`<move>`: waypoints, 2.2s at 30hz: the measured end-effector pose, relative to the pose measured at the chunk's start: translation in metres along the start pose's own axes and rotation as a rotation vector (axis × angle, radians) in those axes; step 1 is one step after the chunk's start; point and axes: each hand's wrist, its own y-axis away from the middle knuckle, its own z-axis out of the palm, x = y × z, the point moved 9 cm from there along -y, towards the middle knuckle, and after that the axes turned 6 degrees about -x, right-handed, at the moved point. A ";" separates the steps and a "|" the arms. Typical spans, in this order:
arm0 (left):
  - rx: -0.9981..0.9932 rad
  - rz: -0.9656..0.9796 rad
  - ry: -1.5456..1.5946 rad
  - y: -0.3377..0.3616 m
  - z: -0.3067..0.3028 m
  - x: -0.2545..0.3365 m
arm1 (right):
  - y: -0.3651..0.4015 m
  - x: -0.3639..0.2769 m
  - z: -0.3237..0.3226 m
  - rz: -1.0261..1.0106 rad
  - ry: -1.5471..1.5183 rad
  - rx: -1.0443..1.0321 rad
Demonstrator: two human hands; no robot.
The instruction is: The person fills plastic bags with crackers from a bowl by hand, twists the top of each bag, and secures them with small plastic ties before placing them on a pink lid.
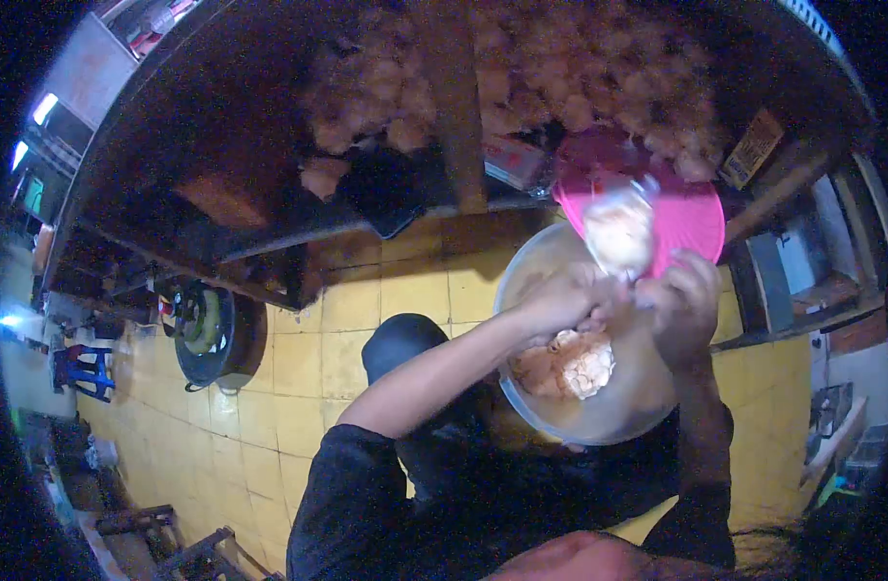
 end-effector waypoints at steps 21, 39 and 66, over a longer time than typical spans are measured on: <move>0.254 0.732 -1.303 0.024 0.017 0.083 | -0.004 0.034 0.037 0.589 -0.791 -0.038; 0.328 0.523 -0.611 0.001 0.001 0.067 | 0.000 0.042 0.030 0.701 -1.151 0.027; 0.385 0.714 -0.850 0.008 0.023 0.064 | 0.004 0.034 0.005 0.400 -0.471 0.138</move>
